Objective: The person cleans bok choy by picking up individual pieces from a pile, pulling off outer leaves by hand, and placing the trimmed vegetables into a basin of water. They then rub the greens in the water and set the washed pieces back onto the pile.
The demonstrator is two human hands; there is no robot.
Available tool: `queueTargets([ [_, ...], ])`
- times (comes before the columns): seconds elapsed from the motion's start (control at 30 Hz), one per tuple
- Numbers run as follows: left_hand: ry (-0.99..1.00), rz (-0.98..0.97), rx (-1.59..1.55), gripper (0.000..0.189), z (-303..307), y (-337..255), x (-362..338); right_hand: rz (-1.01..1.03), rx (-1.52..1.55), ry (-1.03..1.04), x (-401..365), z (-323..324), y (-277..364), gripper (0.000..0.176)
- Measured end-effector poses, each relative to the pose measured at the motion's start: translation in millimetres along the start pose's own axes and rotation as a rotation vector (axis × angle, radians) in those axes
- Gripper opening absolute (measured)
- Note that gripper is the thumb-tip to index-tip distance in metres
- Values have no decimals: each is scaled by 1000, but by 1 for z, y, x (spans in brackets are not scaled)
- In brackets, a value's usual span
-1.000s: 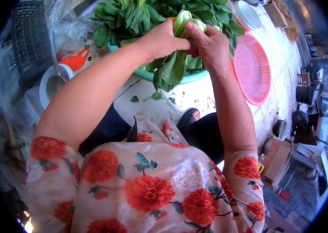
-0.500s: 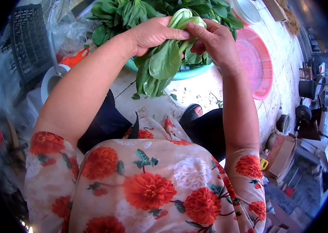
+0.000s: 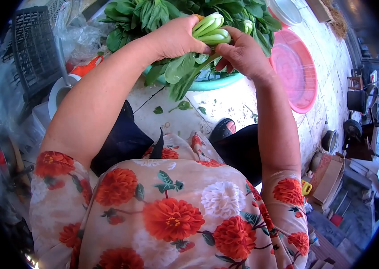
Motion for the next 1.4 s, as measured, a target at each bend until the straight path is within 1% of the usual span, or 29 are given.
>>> queueTargets([
  [0.03, -21, -3, 175, 66, 4, -6, -2, -16, -17, 15, 2, -1, -4, 34],
  [0.07, -21, 0, 174, 66, 5, 1, 1, -17, -16, 18, 2, -1, -5, 34],
  [0.13, -66, -122, 347, 65, 8, 1, 6, -49, -90, 46, 2, -5, -6, 41],
  [0.17, -67, -119, 347, 65, 11, 7, 7, -49, -90, 49, 2, -5, -6, 41],
  [0.23, -11, -166, 440, 62, 11, 2, 4, -45, -238, 147, 1, -10, -10, 46],
  [0.27, -12, -163, 440, 62, 14, 4, 3, -45, -238, 149, 0, -8, -10, 46],
  [0.33, -57, -130, 590, 60, 27, 13, 3, -54, -468, 202, -7, -4, -15, 46],
  [0.37, -110, -105, 616, 61, 37, 20, 5, -73, -516, 222, -9, 0, -19, 43],
  [0.4, -111, -105, 618, 61, 39, 19, 4, -71, -516, 222, -11, 3, -17, 43],
  [0.47, -188, 36, 518, 64, 51, 27, 2, -71, -228, 270, -17, -1, -9, 45],
  [0.5, -182, 49, 440, 61, 48, 22, 1, -3, -36, 243, -16, -3, 2, 39],
  [0.53, -180, 45, 443, 61, 43, 21, 2, 42, 132, 223, -18, -5, 14, 31],
  [0.6, -184, 16, -100, 54, 27, 23, 1, 177, 426, 215, -18, -11, 32, 25],
  [0.63, -95, 110, -250, 66, 18, 16, -3, 220, 463, 143, -18, -10, 39, 23],
  [0.67, -47, 73, -402, 61, 7, 20, 1, 219, 465, 139, -17, -14, 40, 23],
  [0.73, 104, 31, -680, 52, -15, 12, 4, 333, 392, -19, -19, -3, 47, 26],
  [0.77, 193, 30, -722, 40, -25, 11, 0, 370, 344, -71, -21, 1, 50, 27],
  [0.8, 191, 29, -722, 40, -27, 9, -3, 371, 343, -70, -21, 2, 51, 27],
  [0.87, 232, 60, -789, 47, -35, 8, -5, 424, 327, -206, -26, 13, 54, 27],
  [0.93, 273, 87, -859, 50, -39, 5, -6, 446, 303, -230, -29, 15, 56, 28],
  [1.0, 434, 112, -1025, 53, -46, -5, -14, 477, 191, -339, -35, 21, 59, 28],
  [1.03, 477, 113, -1067, 44, -45, -12, -20, 476, 190, -340, -34, 20, 57, 28],
  [1.07, 478, 114, -1068, 44, -48, -11, -20, 491, 144, -388, -35, 21, 57, 29],
  [1.13, 262, -2, -606, 48, -38, -6, -12, 505, 98, -437, -37, 23, 57, 29],
  [1.2, 274, 40, -635, 52, -41, -2, -11, 459, -73, -526, -40, 26, 56, 34],
  [1.23, 255, 51, -606, 52, -38, 1, -8, 456, -72, -525, -39, 26, 57, 34],
  [1.3, 216, 51, -590, 50, -34, 3, -5, 450, -312, -617, -42, 30, 62, 40],
  [1.33, 216, 54, -591, 50, -32, 3, -6, 448, -311, -615, -41, 33, 61, 40],
  [1.4, 288, 38, -667, 50, -30, -1, -6, 354, -204, -544, -33, 41, 50, 45],
])
Point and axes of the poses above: each hand's wrist, its own x-axis towards the middle knuckle, its own z-axis out of the back of the hand, y = z × x, the point moved 9 cm from there along x, towards the middle knuckle, and after that the axes turned 7 degrees about x, right-handed, at the moved point
